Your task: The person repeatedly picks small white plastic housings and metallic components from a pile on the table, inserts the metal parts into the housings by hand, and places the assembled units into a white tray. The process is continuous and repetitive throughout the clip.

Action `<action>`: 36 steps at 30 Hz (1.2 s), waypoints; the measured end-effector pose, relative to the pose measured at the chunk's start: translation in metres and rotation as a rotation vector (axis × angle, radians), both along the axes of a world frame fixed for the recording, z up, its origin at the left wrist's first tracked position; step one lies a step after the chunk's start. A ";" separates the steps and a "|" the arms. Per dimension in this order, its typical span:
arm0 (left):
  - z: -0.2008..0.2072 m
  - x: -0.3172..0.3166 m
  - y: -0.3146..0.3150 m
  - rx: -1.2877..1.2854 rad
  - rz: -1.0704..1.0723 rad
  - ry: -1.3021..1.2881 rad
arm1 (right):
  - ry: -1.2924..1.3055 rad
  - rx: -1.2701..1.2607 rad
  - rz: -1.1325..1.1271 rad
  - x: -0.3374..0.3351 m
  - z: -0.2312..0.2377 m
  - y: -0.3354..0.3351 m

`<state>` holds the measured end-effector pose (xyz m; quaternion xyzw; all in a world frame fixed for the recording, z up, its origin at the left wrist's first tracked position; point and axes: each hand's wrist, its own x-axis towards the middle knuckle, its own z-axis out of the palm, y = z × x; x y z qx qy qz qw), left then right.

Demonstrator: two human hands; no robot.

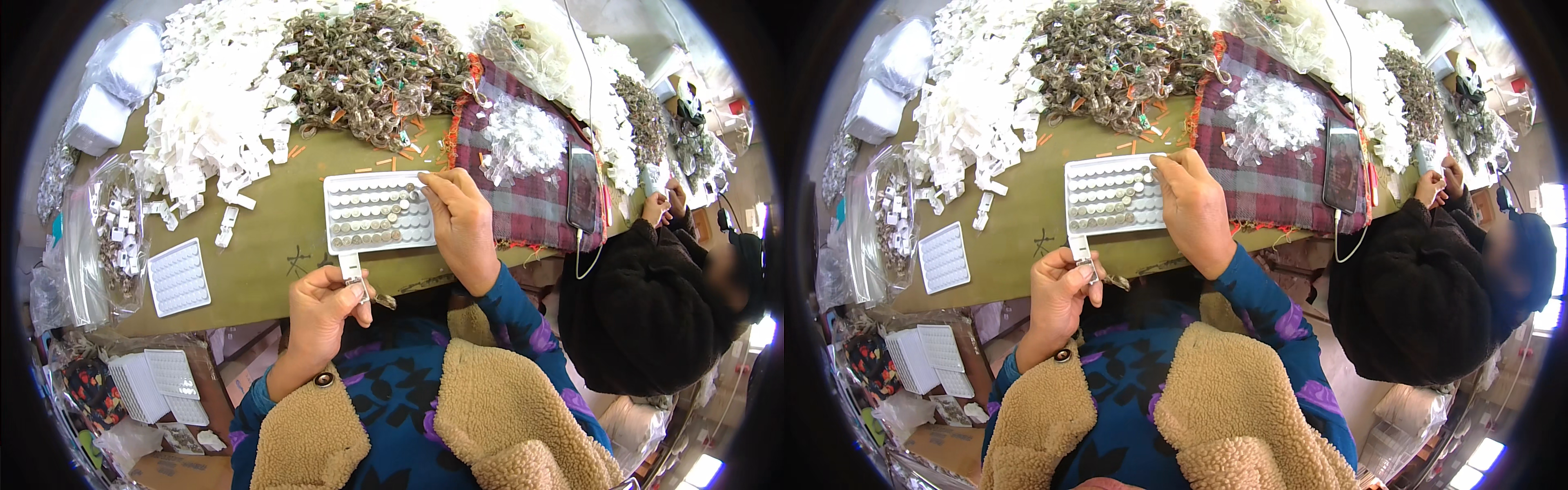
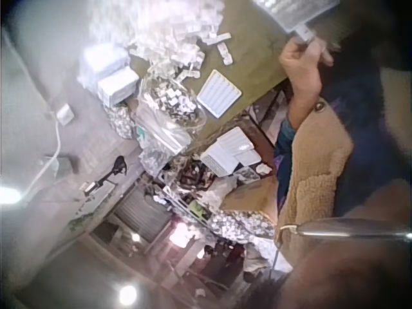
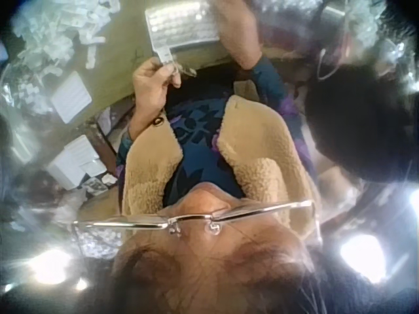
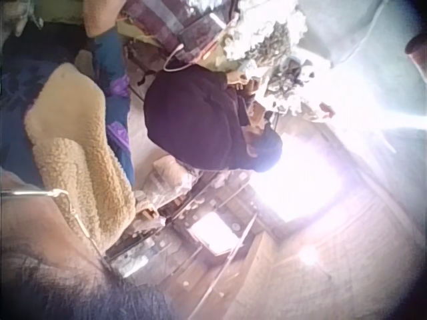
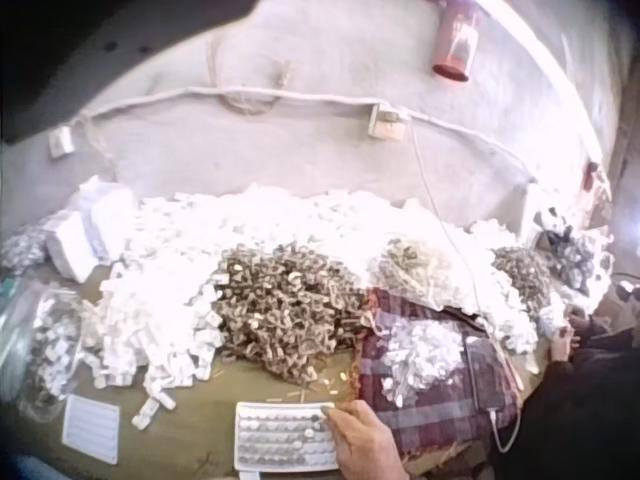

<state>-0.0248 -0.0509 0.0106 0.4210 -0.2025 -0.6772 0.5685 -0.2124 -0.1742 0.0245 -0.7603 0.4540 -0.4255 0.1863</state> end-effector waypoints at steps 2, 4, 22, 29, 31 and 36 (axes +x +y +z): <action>0.000 0.001 -0.002 0.004 -0.001 0.006 | 0.040 0.022 -0.015 0.001 -0.006 -0.004; 0.000 0.002 -0.003 0.010 0.000 0.019 | 0.059 0.019 -0.031 0.001 -0.012 -0.001; -0.006 0.001 0.010 -0.044 0.000 0.241 | -0.139 0.051 0.361 0.032 0.010 0.074; -0.012 0.004 0.028 -0.014 0.048 0.253 | -0.058 0.256 0.555 0.034 0.016 0.070; -0.013 0.003 0.033 -0.017 0.071 0.318 | -0.083 0.318 0.629 0.035 0.016 0.067; -0.015 0.011 0.034 -0.093 0.122 0.322 | -0.144 -0.099 0.605 0.046 0.000 0.082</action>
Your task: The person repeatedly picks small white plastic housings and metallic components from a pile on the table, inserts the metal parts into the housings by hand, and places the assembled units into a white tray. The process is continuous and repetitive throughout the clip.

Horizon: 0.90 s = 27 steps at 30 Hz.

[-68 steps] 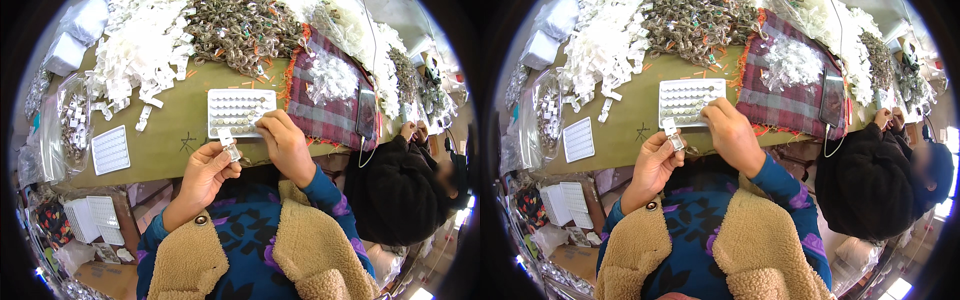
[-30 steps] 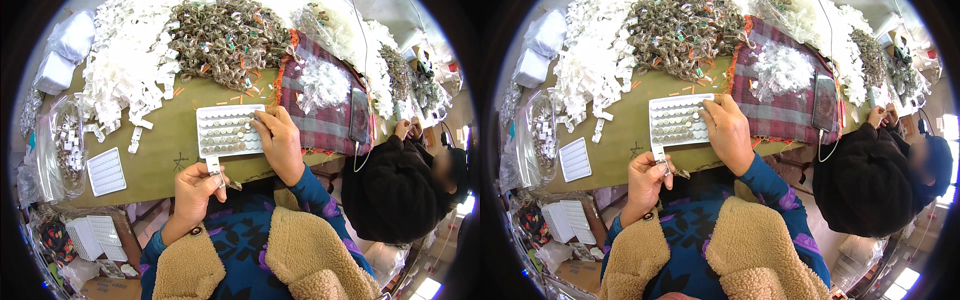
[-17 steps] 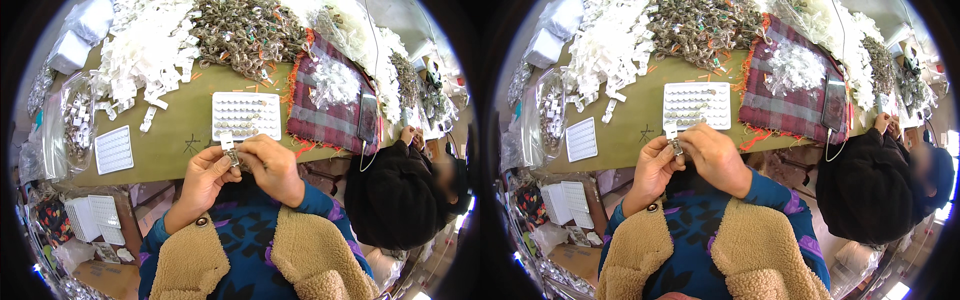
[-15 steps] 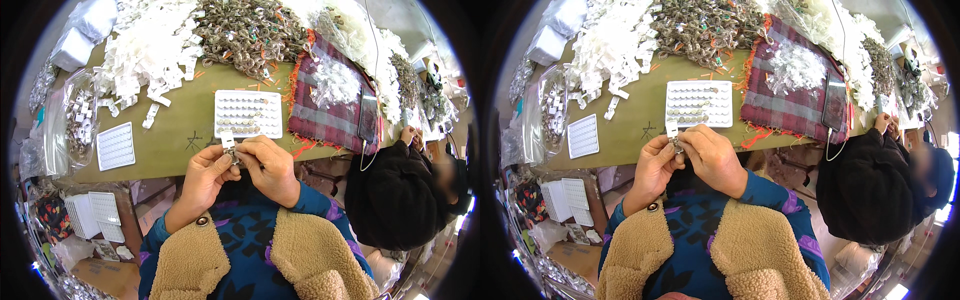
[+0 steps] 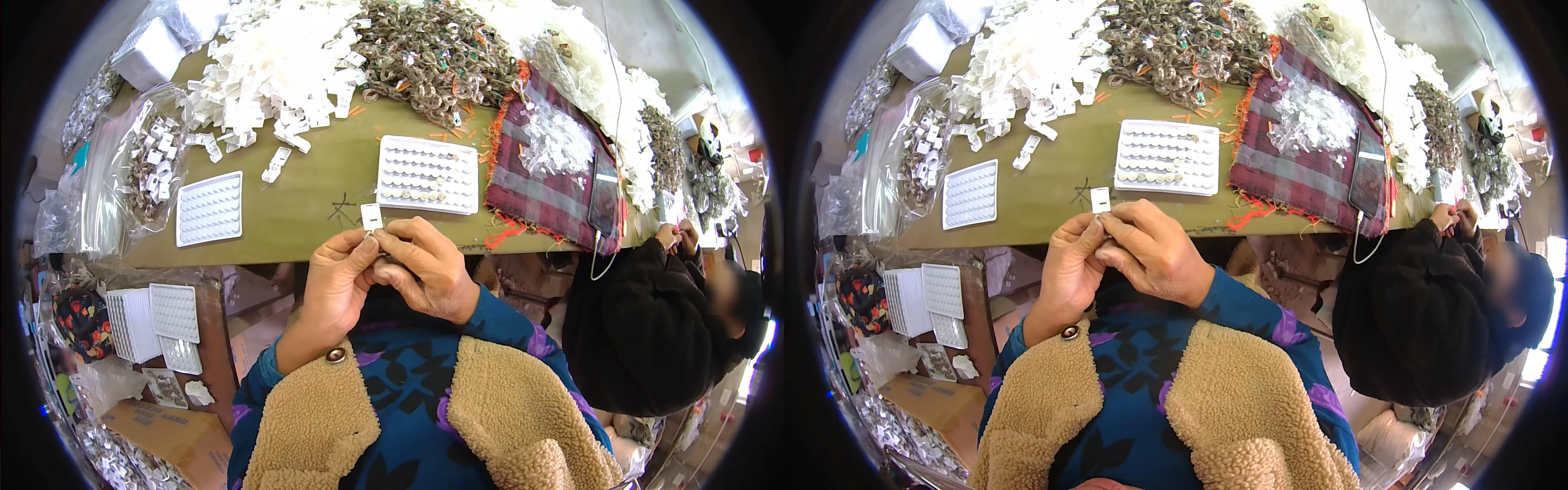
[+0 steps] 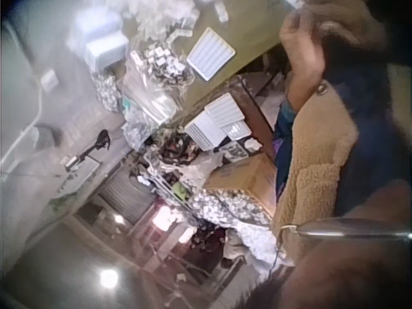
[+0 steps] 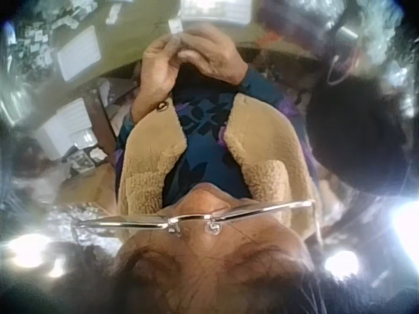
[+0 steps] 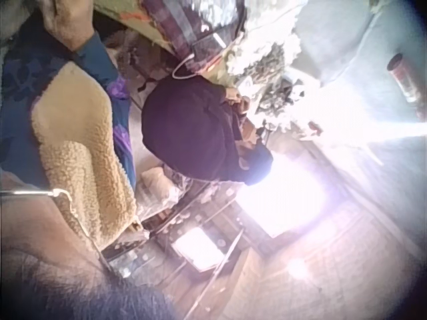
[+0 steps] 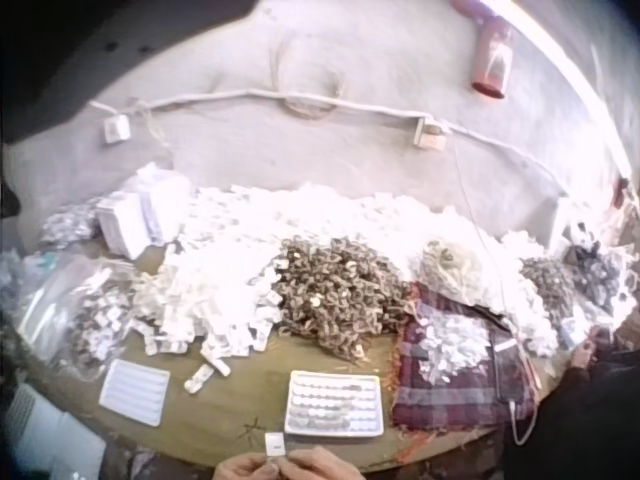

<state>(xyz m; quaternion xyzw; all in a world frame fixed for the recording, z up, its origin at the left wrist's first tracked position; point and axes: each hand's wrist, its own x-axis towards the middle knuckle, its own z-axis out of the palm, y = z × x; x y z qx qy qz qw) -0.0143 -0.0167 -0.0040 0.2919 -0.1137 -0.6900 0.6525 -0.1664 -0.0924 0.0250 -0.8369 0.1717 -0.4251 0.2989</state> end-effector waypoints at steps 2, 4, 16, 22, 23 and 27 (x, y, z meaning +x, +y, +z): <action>-0.001 -0.001 0.002 -0.003 0.006 -0.002 | -0.006 0.001 0.006 0.000 -0.008 0.004; -0.001 -0.002 0.003 0.051 0.009 -0.009 | -0.016 -0.010 0.017 0.001 -0.014 0.004; 0.025 0.008 0.006 0.032 -0.084 -0.237 | -0.164 0.806 0.006 -0.005 0.006 0.004; 0.012 0.006 0.003 0.093 -0.226 -0.141 | 0.072 0.778 -0.058 0.003 0.005 -0.003; 0.009 0.009 0.003 0.101 -0.241 -0.023 | 0.101 0.612 -0.088 0.002 0.006 -0.005; 0.005 0.012 0.007 0.051 -0.252 0.298 | 0.017 0.339 0.167 -0.008 0.015 -0.009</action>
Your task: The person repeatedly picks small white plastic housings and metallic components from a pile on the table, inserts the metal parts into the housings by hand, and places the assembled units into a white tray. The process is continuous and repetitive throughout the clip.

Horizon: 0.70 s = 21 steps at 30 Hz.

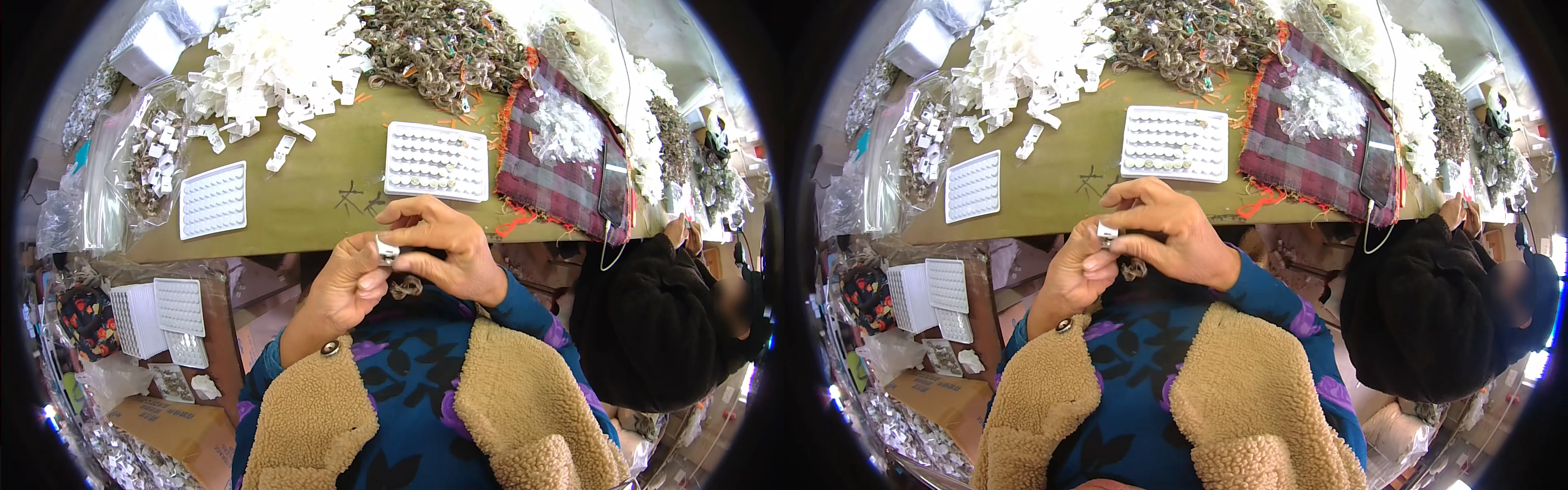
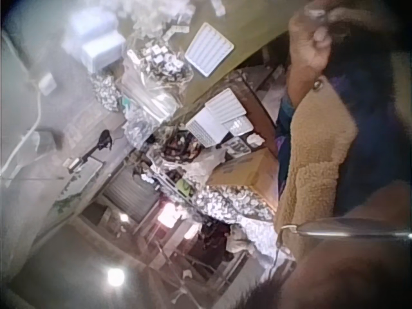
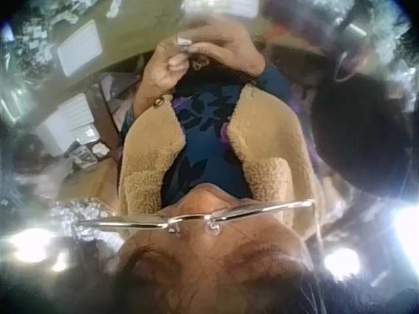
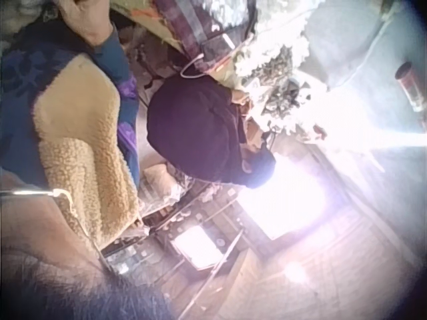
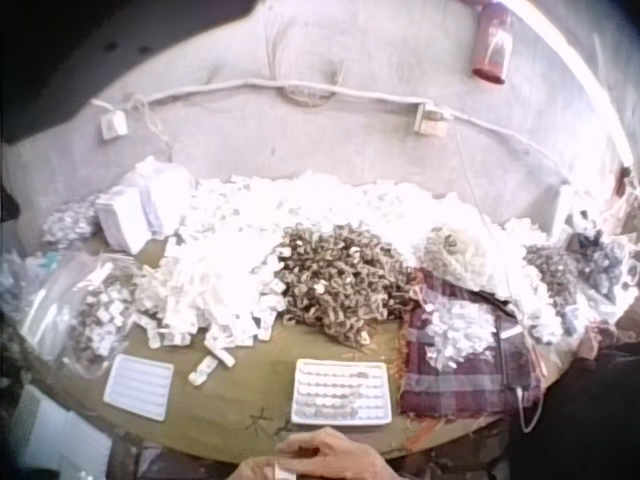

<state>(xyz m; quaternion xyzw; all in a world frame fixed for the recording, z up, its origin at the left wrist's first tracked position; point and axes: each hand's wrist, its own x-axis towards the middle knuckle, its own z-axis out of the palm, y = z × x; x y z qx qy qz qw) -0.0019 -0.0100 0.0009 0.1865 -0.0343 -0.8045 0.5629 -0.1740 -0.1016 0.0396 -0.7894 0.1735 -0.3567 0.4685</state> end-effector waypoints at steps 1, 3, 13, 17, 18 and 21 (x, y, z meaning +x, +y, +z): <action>0.000 0.000 0.001 -0.008 0.016 0.065 | 0.020 -0.085 -0.002 0.000 0.001 0.002; -0.001 0.000 0.000 0.000 0.010 0.018 | -0.019 -0.347 -0.058 0.000 -0.001 0.002; 0.007 -0.018 -0.014 0.090 -0.100 -0.045 | -0.202 -0.755 -0.277 -0.014 -0.025 -0.001; 0.003 -0.024 -0.019 0.072 -0.085 -0.133 | -0.055 -0.493 -0.218 -0.053 -0.031 -0.001; 0.001 -0.027 -0.020 0.048 -0.077 -0.187 | -0.062 -0.492 -0.354 -0.064 -0.033 -0.003; -0.003 -0.031 -0.027 -0.049 -0.060 -0.272 | 0.083 -0.342 -0.812 -0.114 -0.032 -0.022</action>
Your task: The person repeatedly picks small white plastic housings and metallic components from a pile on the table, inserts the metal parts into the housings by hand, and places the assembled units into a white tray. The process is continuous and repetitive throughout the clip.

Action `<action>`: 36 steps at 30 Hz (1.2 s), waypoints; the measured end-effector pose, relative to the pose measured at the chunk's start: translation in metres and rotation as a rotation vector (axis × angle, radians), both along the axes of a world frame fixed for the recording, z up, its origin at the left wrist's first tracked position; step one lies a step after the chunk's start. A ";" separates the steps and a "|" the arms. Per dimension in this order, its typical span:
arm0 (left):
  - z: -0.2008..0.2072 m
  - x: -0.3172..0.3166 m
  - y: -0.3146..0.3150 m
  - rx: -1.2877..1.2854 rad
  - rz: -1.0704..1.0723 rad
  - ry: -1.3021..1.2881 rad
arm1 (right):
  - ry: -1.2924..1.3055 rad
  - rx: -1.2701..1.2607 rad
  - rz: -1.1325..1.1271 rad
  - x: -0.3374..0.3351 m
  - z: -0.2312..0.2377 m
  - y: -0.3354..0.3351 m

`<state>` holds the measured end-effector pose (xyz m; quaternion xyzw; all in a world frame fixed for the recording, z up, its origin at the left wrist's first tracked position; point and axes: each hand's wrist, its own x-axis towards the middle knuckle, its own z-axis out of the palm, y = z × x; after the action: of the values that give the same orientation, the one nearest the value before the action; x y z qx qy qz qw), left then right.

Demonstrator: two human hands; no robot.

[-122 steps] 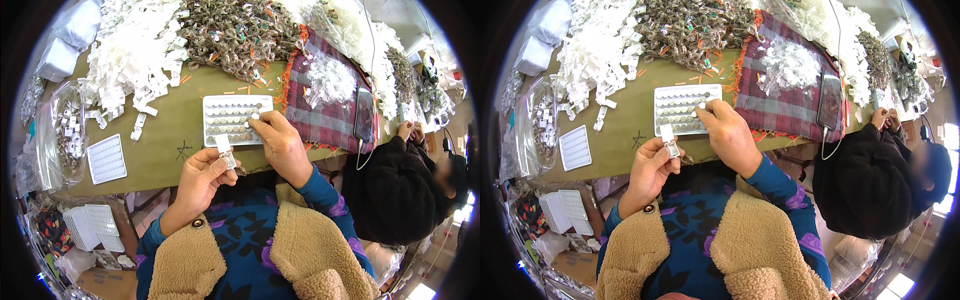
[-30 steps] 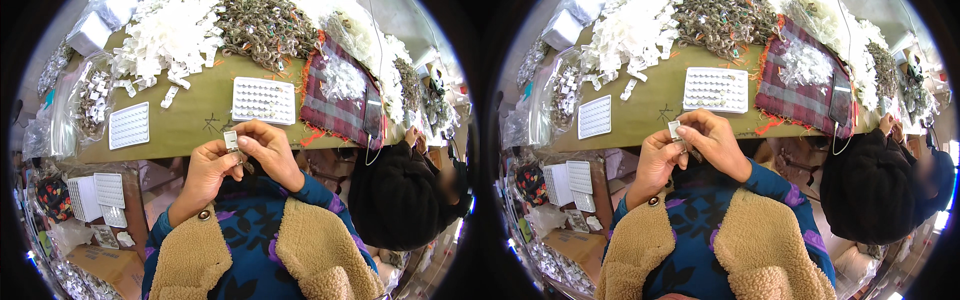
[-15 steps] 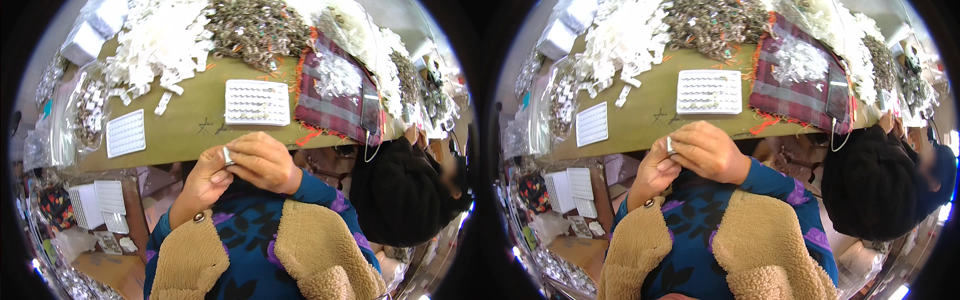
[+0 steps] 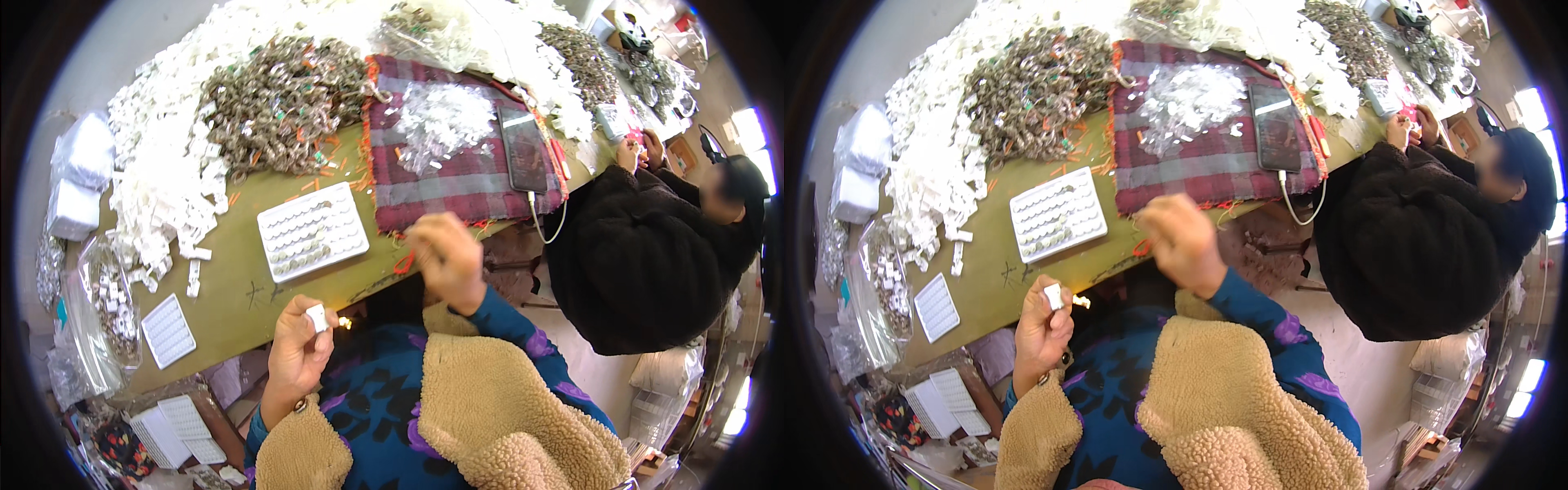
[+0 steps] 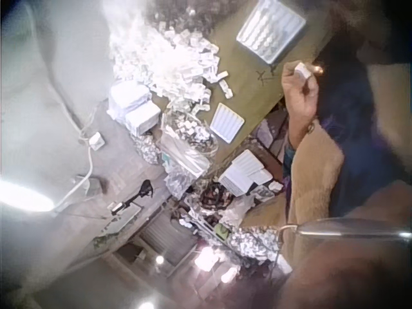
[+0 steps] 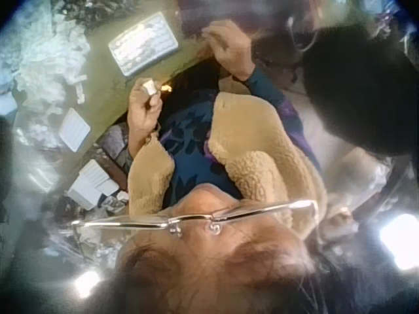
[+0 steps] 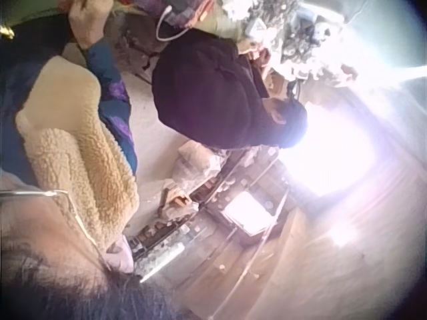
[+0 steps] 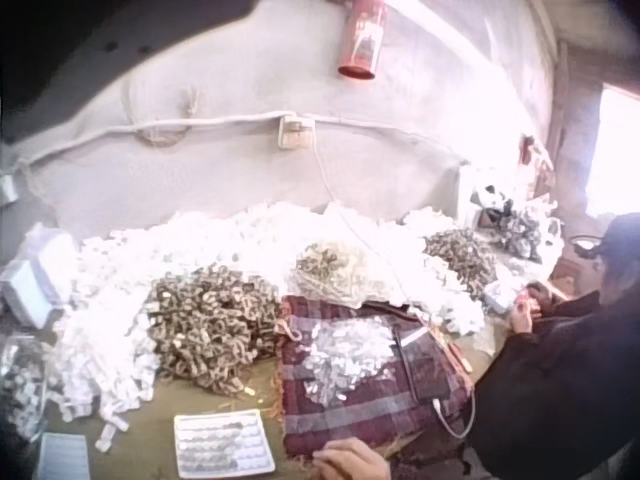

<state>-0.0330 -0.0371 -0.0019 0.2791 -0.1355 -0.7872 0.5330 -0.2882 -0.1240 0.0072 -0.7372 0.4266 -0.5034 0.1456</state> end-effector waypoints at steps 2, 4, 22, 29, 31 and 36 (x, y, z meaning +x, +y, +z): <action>0.000 -0.002 -0.005 -0.043 -0.006 0.009 | -0.029 0.137 -0.203 -0.028 0.003 -0.025; 0.000 -0.005 -0.008 -0.017 0.028 -0.030 | -0.001 0.225 -0.230 -0.042 0.006 -0.045; 0.003 -0.009 -0.012 -0.032 0.013 -0.097 | -0.037 0.144 -0.290 -0.032 -0.001 -0.055; 0.003 -0.008 -0.012 -0.026 0.014 -0.110 | 0.344 0.061 -0.019 -0.020 0.006 -0.053; 0.003 -0.010 -0.012 -0.039 0.022 -0.100 | 0.441 0.075 0.004 -0.019 0.006 -0.055; 0.003 -0.011 -0.011 -0.046 0.016 -0.115 | 0.539 0.072 0.059 -0.013 0.016 -0.065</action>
<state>-0.0439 -0.0480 0.0011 0.3126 -0.1817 -0.7622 0.5370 -0.3016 -0.1886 0.0229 -0.8511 0.4458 -0.2690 0.0675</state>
